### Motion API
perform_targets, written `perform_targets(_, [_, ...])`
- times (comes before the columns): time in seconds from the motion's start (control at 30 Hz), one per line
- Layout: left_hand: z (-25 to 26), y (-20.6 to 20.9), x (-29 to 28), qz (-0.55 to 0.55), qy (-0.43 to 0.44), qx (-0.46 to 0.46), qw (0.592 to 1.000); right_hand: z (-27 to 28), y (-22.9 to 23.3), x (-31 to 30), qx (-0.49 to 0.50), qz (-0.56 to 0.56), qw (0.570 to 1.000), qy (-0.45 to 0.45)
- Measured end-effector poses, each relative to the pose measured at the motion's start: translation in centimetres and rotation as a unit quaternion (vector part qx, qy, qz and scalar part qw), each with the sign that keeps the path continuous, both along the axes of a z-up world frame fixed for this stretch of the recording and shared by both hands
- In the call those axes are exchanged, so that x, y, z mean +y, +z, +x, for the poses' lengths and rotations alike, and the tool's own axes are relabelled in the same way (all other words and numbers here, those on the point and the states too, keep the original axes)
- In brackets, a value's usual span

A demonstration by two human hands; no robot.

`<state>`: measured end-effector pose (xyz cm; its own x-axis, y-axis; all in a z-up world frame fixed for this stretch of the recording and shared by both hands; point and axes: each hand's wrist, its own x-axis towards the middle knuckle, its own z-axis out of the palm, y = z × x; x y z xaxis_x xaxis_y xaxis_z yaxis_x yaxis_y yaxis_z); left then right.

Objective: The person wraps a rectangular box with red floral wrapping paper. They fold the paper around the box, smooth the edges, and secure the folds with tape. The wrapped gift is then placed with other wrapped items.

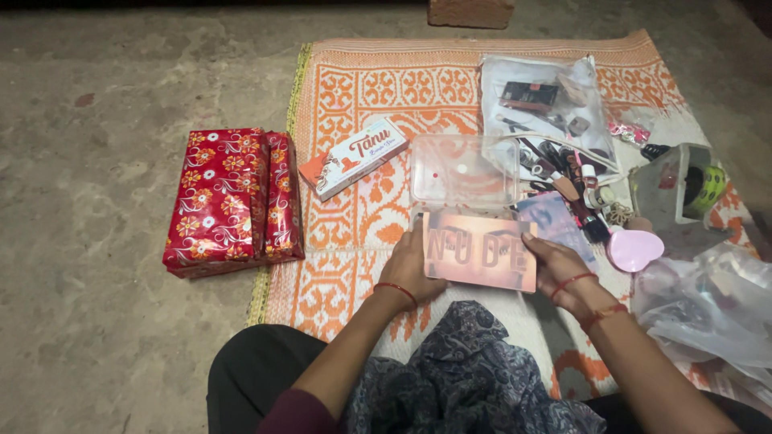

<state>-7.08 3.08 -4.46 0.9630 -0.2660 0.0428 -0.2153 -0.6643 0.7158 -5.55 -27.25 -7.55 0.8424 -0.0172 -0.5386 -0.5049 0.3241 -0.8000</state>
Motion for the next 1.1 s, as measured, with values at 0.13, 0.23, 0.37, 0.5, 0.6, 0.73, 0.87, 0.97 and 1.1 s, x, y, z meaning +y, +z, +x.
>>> perform_targets(0.13, [0.7, -0.5, -0.3, 0.056, 0.000, 0.052, 0.997, 2.2, -3.0, -0.7, -0.028, -0.075, 0.996, -0.038])
perform_targets(0.23, [0.9, -1.0, -0.6, 0.043, 0.008, 0.035, 0.998, 2.8, -3.7, -0.3, -0.063, -0.237, 0.969, -0.010])
perform_targets(0.37, [1.2, -1.8, -0.4, 0.054, 0.013, 0.034, 0.998, 2.2, -2.6, 2.3, -0.074, -0.535, 0.840, 0.055])
perform_targets(0.5, [0.6, -3.0, -0.6, 0.084, 0.022, -0.007, 0.996, 1.6, -0.4, 4.3, -0.089, -0.664, 0.735, 0.106])
perform_targets(0.6, [-0.1, -4.0, -2.5, 0.094, 0.086, -0.054, 0.990, 1.8, 1.1, 5.2, -0.032, -0.677, 0.724, 0.127])
perform_targets(0.73, [-0.4, -4.6, -4.3, 0.076, 0.139, -0.053, 0.986, 1.4, 2.7, 5.7, -0.085, -0.700, 0.697, 0.131])
perform_targets(0.87, [-0.5, -4.7, -2.9, 0.033, 0.096, -0.079, 0.992, 0.0, 2.7, 5.7, -0.188, -0.692, 0.691, 0.092])
perform_targets(0.97, [-1.0, -4.6, -2.4, 0.032, 0.086, -0.096, 0.991, -0.6, 2.2, 5.1, -0.247, -0.686, 0.679, 0.081])
perform_targets(1.1, [-1.3, -4.1, -2.3, 0.128, 0.033, -0.149, 0.980, -0.7, 1.4, 4.4, -0.345, -0.694, 0.630, 0.048])
